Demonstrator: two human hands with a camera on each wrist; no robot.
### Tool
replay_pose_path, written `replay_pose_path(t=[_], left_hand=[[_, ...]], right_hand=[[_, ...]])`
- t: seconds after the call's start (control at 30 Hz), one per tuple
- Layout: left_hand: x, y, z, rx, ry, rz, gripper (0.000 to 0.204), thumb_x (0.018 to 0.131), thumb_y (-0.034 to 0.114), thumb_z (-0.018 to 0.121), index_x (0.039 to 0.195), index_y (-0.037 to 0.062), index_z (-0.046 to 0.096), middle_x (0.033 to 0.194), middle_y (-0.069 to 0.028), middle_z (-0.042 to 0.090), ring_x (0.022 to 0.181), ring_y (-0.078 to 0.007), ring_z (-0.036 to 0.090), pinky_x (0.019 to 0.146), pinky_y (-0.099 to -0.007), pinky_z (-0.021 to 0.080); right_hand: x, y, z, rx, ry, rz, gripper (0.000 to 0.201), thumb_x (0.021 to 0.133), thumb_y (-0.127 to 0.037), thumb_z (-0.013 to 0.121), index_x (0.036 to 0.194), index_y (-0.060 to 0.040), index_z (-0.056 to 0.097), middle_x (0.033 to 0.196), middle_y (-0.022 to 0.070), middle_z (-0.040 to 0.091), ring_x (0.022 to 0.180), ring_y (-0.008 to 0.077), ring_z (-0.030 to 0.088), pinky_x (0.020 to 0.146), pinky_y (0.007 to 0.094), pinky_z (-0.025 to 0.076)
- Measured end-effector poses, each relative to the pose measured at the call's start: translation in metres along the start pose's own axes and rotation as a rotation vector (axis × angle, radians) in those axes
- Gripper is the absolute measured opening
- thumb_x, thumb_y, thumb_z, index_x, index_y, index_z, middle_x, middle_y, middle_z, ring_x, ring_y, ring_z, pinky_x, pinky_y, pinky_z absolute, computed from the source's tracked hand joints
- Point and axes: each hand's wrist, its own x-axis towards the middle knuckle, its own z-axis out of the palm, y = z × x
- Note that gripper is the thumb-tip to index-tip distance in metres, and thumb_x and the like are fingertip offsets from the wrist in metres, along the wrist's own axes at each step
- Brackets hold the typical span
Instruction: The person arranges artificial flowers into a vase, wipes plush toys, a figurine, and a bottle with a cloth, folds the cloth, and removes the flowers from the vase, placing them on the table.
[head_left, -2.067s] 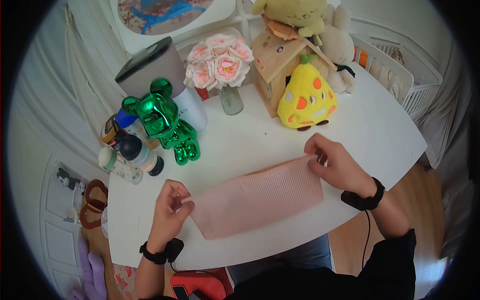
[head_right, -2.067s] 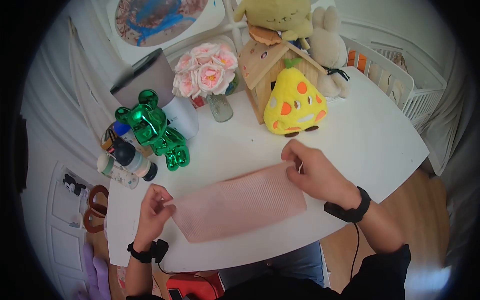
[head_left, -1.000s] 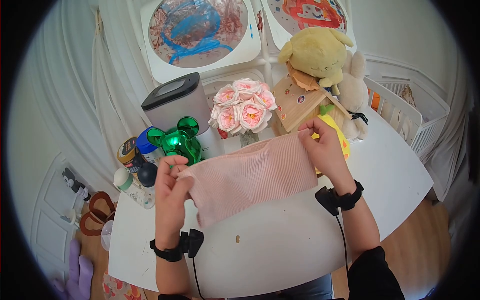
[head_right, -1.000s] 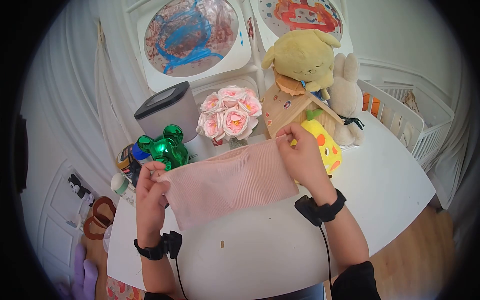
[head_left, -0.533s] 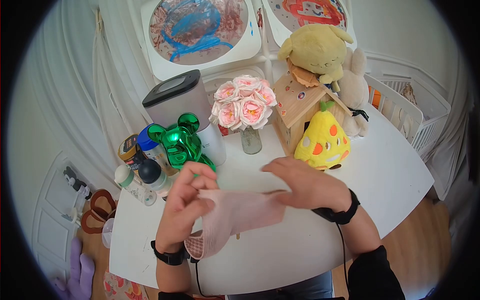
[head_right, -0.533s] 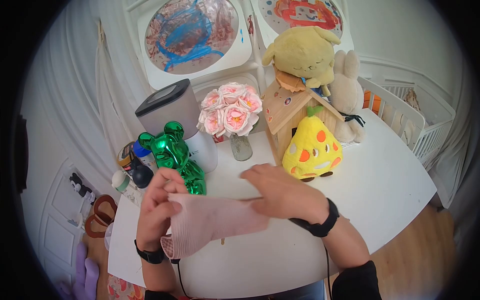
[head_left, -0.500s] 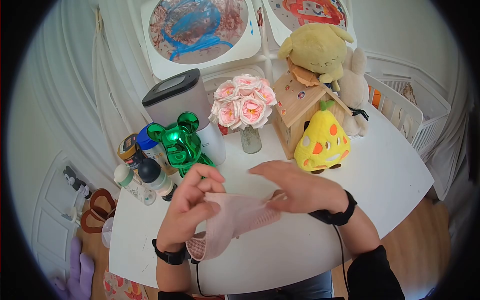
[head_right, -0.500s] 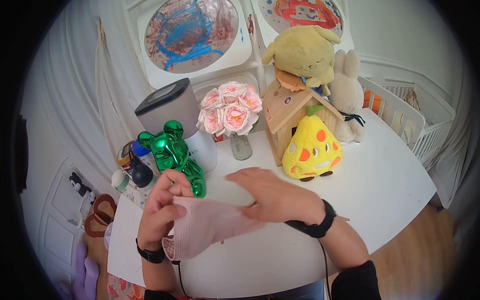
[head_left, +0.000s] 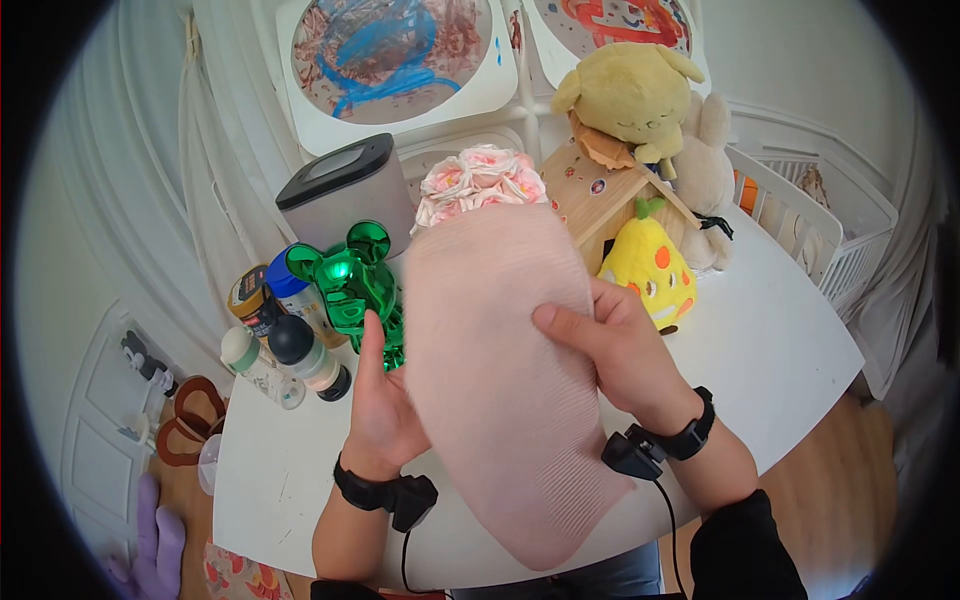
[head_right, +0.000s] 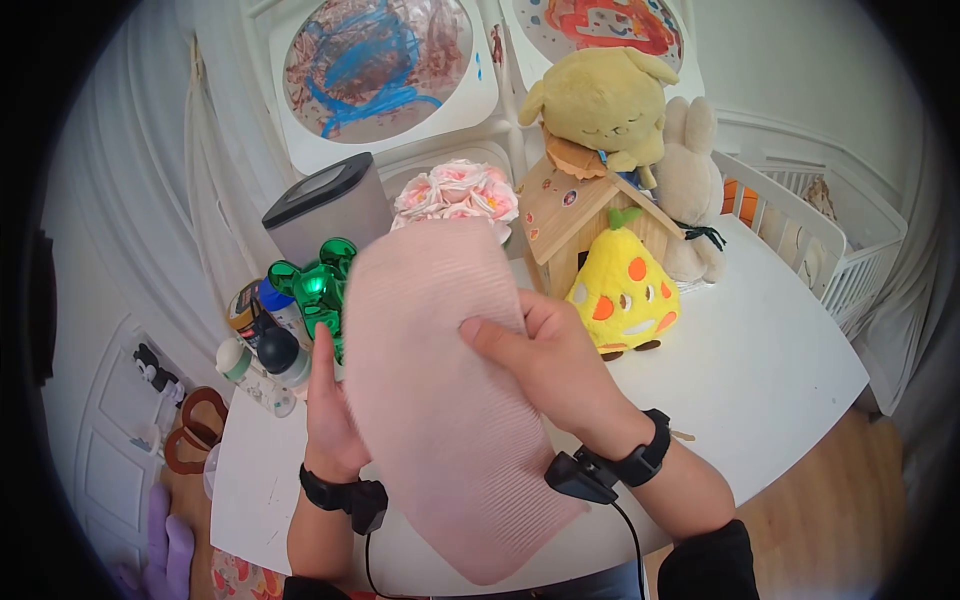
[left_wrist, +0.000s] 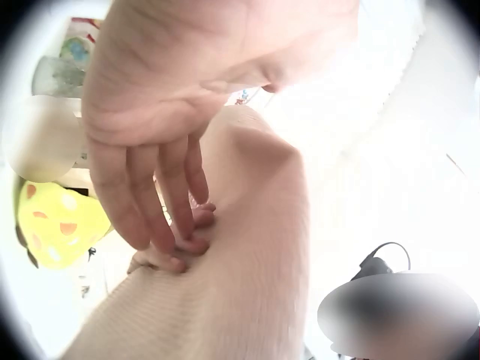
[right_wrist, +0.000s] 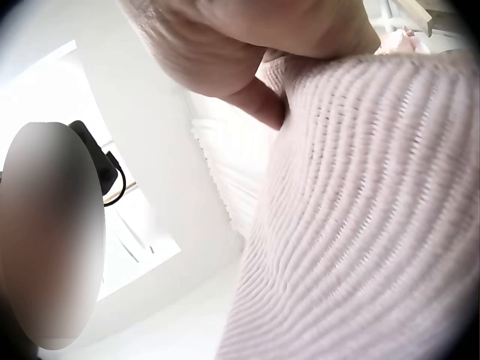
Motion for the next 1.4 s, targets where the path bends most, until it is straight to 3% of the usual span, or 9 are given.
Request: replay_pose_path(t=[0.07,0.17,0.4,0.6,0.67,0.9,1.07,1.2,1.4], left_hand=[[-0.005,-0.008,-0.001,0.081,0.076,-0.012,0.066,0.104,0.052,0.046,0.142,-0.0011,0.051,0.141,-0.0123,0.058,0.132,-0.023,0.052,0.108,-0.0405,0.043],[-0.002,-0.016,0.003,0.65,0.246,0.141,0.045,0.101,0.028,0.063,0.133,-0.0034,0.057,0.126,-0.0083,0.066,0.112,-0.0154,0.064,0.096,-0.0317,0.05],[0.0,-0.01,0.008,0.677,0.431,0.35,0.036,0.103,0.024,0.06,0.124,-0.0042,0.061,0.118,-0.01,0.069,0.104,-0.0146,0.066,0.09,-0.0297,0.053],[0.001,-0.003,0.004,0.538,0.476,0.422,0.038,0.105,0.029,0.056,0.12,-0.0046,0.064,0.113,-0.0095,0.071,0.099,-0.0142,0.067,0.089,-0.029,0.052],[-0.002,-0.001,-0.002,0.665,0.526,0.395,0.034,0.103,0.026,0.06,0.116,-0.0052,0.066,0.107,-0.0078,0.072,0.097,-0.0131,0.067,0.088,-0.0288,0.053],[-0.007,0.006,0.007,0.977,0.439,0.445,0.026,0.094,0.018,0.073,0.114,0.0018,0.071,0.108,-0.0023,0.07,0.095,-0.0092,0.061,0.088,-0.0251,0.045],[-0.005,0.007,-0.007,1.266,0.552,0.794,0.02,0.09,0.014,0.076,0.103,-0.0008,0.072,0.135,-0.0091,0.056,0.113,-0.0172,0.057,0.1,-0.0339,0.045],[-0.004,0.007,0.002,1.158,0.502,0.821,0.021,0.088,0.014,0.077,0.103,-0.0003,0.072,0.135,-0.0104,0.056,0.12,-0.019,0.054,0.105,-0.0366,0.041],[-0.001,0.005,0.012,0.915,0.196,0.645,0.053,0.086,0.009,0.078,0.132,-0.0026,0.055,0.136,-0.0126,0.056,0.126,-0.0217,0.054,0.108,-0.0385,0.042]], right_hand=[[0.004,0.0,-0.004,0.069,0.151,-0.044,0.026,0.098,-0.014,0.066,0.12,0.0009,0.066,0.106,0.005,0.072,0.093,0.0088,0.067,0.082,0.0232,0.053],[0.008,0.004,-0.014,0.06,0.139,-0.021,0.029,0.098,-0.014,0.066,0.123,0.0008,0.063,0.108,0.0055,0.071,0.095,0.0091,0.066,0.084,0.0246,0.053],[0.009,0.006,-0.01,-0.037,-0.089,0.044,0.035,0.096,-0.009,0.067,0.128,0.0013,0.056,0.115,0.0063,0.07,0.104,0.0107,0.065,0.092,0.0263,0.051],[0.011,0.005,-0.01,0.091,-0.061,-0.014,0.042,0.092,-0.002,0.07,0.129,0.002,0.051,0.115,0.0071,0.069,0.102,0.0095,0.065,0.09,0.0255,0.051],[0.011,0.012,-0.009,-0.008,0.179,-0.144,0.042,0.091,0.002,0.069,0.126,0.0013,0.047,0.105,0.0051,0.068,0.096,0.0092,0.065,0.086,0.0256,0.051],[0.014,0.011,-0.012,-0.197,0.157,-0.379,0.047,0.088,0.006,0.069,0.128,-0.0002,0.045,0.101,0.0046,0.064,0.095,0.0104,0.061,0.085,0.0281,0.05],[0.011,0.009,-0.009,-0.621,0.195,-0.575,0.043,0.087,0.004,0.069,0.128,-0.0005,0.057,0.1,0.0061,0.063,0.091,0.014,0.06,0.085,0.0284,0.049],[0.007,0.004,-0.008,-0.657,0.212,-0.535,0.032,0.089,0.001,0.069,0.121,-0.0007,0.064,0.1,0.0069,0.063,0.088,0.015,0.059,0.082,0.0275,0.048],[0.006,0.002,-0.004,-0.538,0.248,-0.49,0.021,0.096,-0.008,0.066,0.115,0.0011,0.065,0.091,0.0033,0.065,0.08,0.0108,0.056,0.075,0.0258,0.048]])
